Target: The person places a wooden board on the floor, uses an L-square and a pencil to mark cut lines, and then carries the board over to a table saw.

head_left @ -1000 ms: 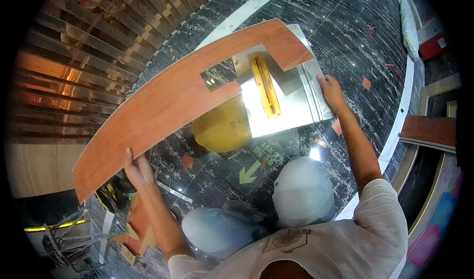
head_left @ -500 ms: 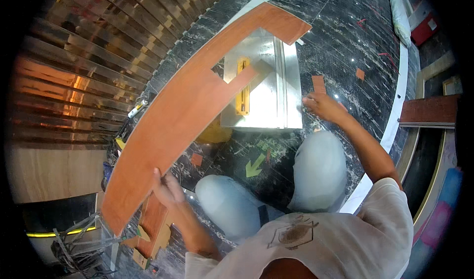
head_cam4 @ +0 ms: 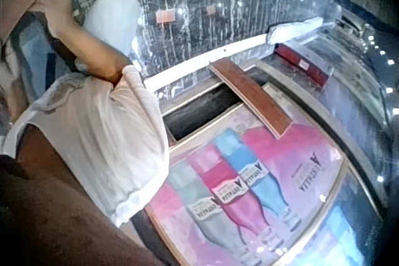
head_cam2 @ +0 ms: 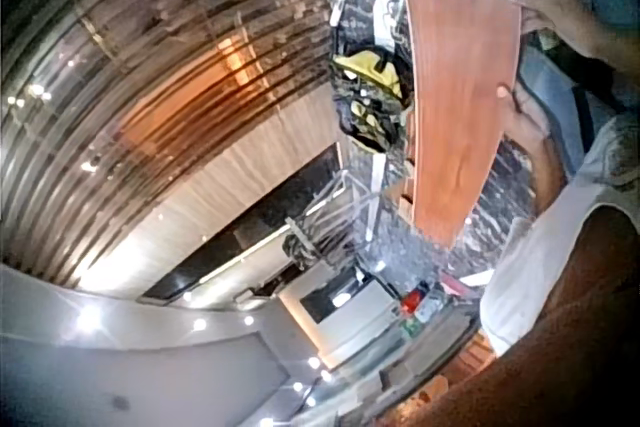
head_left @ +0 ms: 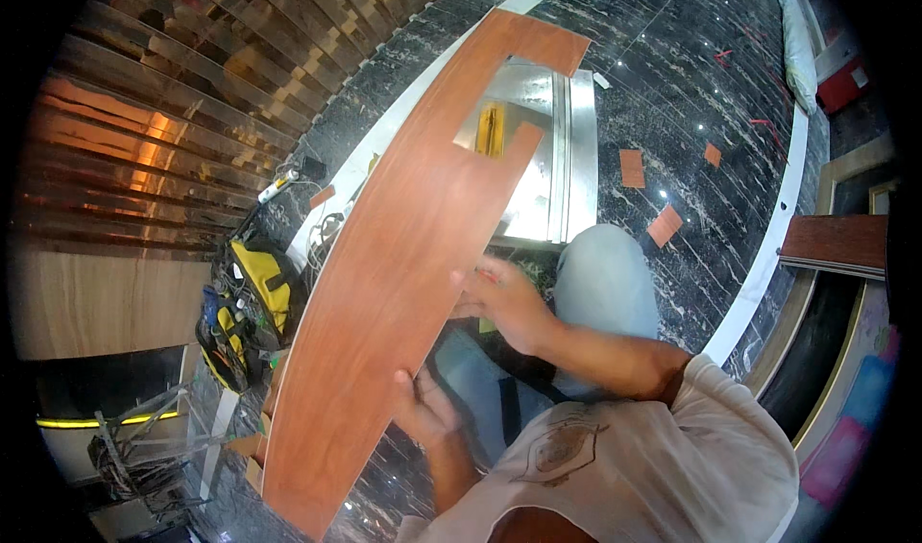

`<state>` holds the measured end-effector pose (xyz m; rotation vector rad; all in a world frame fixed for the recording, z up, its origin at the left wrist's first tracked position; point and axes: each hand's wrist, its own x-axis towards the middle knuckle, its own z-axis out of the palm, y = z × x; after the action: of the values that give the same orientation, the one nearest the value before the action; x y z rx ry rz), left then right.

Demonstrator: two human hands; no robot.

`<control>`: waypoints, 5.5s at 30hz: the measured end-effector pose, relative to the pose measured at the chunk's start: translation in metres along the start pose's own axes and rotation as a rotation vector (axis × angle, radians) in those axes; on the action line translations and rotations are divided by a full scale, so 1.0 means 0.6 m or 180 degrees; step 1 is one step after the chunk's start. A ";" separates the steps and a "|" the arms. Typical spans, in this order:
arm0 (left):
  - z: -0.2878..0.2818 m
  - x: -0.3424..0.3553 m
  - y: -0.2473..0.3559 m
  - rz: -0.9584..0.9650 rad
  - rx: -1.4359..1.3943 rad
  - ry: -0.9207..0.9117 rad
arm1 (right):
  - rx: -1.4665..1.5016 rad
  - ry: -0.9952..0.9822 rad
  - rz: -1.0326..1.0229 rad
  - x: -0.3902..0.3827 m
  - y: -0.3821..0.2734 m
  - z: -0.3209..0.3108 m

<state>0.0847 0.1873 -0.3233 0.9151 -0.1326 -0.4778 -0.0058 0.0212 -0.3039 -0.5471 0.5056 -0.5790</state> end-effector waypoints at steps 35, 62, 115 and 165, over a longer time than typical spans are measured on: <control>-0.058 0.474 0.065 -0.0103 -0.0270 -0.0516 | -0.3292 0.3002 -0.1060 0.101 -0.097 -0.449; -0.046 0.570 -0.152 -0.0703 -0.0306 -0.0688 | -0.5096 0.2570 -0.1834 0.187 -0.328 -0.480; -0.093 0.564 -0.211 -0.1120 -0.0270 -0.0324 | -0.5436 0.3075 -0.2173 0.156 -0.253 -0.497; -0.001 0.341 -0.025 -0.0337 -0.1095 -0.0486 | -0.3207 0.2864 -0.1598 0.059 -0.117 -0.542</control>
<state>0.2614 0.0877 -0.3542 0.5499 -0.1361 -0.6469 -0.1946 -0.1592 -0.5127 -1.4023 1.5757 -1.0465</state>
